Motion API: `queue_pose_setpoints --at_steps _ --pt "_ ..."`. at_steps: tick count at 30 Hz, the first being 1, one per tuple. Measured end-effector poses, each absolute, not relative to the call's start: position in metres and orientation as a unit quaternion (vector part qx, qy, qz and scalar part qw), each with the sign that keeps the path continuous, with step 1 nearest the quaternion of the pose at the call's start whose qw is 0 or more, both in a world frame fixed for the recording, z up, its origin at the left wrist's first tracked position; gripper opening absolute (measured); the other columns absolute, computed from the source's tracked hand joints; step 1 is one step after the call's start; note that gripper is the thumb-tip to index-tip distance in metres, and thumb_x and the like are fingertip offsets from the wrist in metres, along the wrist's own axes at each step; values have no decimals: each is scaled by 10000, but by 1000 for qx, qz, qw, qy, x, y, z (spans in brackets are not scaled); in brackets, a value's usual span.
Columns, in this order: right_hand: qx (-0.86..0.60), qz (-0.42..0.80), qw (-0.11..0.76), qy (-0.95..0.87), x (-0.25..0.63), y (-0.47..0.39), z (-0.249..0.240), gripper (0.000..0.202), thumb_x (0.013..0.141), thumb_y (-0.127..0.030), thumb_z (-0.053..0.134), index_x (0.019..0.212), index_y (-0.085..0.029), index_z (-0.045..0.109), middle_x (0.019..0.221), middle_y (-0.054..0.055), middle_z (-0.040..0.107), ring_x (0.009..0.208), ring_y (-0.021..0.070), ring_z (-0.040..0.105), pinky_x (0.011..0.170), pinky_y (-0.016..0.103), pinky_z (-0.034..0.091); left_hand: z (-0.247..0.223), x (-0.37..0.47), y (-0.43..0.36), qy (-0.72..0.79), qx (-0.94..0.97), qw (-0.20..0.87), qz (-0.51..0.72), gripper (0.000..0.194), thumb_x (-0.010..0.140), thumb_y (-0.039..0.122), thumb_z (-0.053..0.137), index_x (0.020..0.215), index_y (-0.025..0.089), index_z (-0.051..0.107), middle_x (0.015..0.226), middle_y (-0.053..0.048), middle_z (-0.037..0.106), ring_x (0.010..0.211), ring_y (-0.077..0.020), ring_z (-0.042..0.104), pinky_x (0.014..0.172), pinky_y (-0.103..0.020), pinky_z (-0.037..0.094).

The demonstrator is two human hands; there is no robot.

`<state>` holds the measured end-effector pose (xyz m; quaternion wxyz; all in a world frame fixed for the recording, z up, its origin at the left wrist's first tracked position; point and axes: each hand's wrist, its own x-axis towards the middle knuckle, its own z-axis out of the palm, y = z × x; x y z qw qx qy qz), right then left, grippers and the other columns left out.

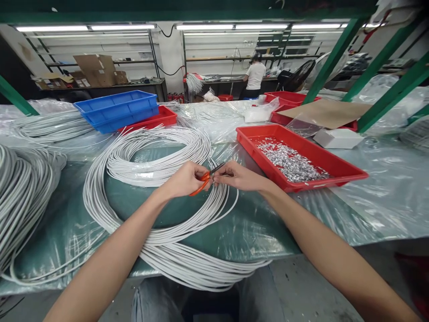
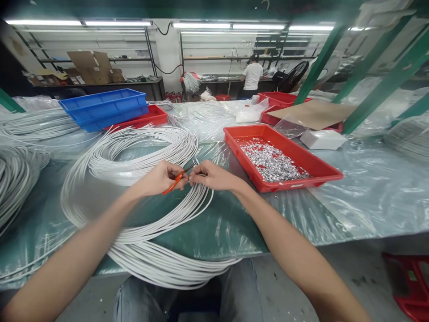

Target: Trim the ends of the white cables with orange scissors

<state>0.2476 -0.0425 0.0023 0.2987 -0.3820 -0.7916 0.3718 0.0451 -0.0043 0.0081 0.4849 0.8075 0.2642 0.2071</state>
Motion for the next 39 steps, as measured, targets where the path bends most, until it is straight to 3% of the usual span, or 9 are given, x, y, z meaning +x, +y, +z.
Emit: queue_pose_setpoints --at_steps 8,19,26,33,39 --pt "-401 361 284 -793 245 -43 -2 270 879 -317 585 830 -115 758 713 42 695 599 131 538 553 245 408 9 44 -6 260 817 476 194 141 632 178 555 541 156 449 530 61 356 507 -60 313 473 -209 220" --pt "-413 268 318 -810 241 -48 5 178 858 -248 627 820 -131 756 782 68 702 688 155 584 624 261 430 15 43 -4 263 790 522 186 124 614 175 548 545 156 447 508 69 369 490 -48 300 465 -208 214" --pt "-403 245 337 -815 239 -51 5 151 871 -218 615 807 -142 729 725 32 636 677 136 534 632 262 392 14 44 -1 311 752 552 185 76 635 181 558 571 145 538 498 38 494 450 -62 403 413 -186 280" --pt "-404 246 362 -803 237 -53 8 155 877 -257 622 803 -152 708 733 25 604 693 140 524 662 277 395 13 45 0 335 706 588 212 147 676 193 567 542 144 532 511 21 516 435 -57 436 419 -180 304" --pt "-422 302 425 -742 242 -42 0 282 883 -420 596 783 -158 630 677 2 559 604 123 486 576 259 381 12 46 2 318 664 613 286 172 698 205 581 543 146 535 521 24 508 443 -55 439 440 -183 331"
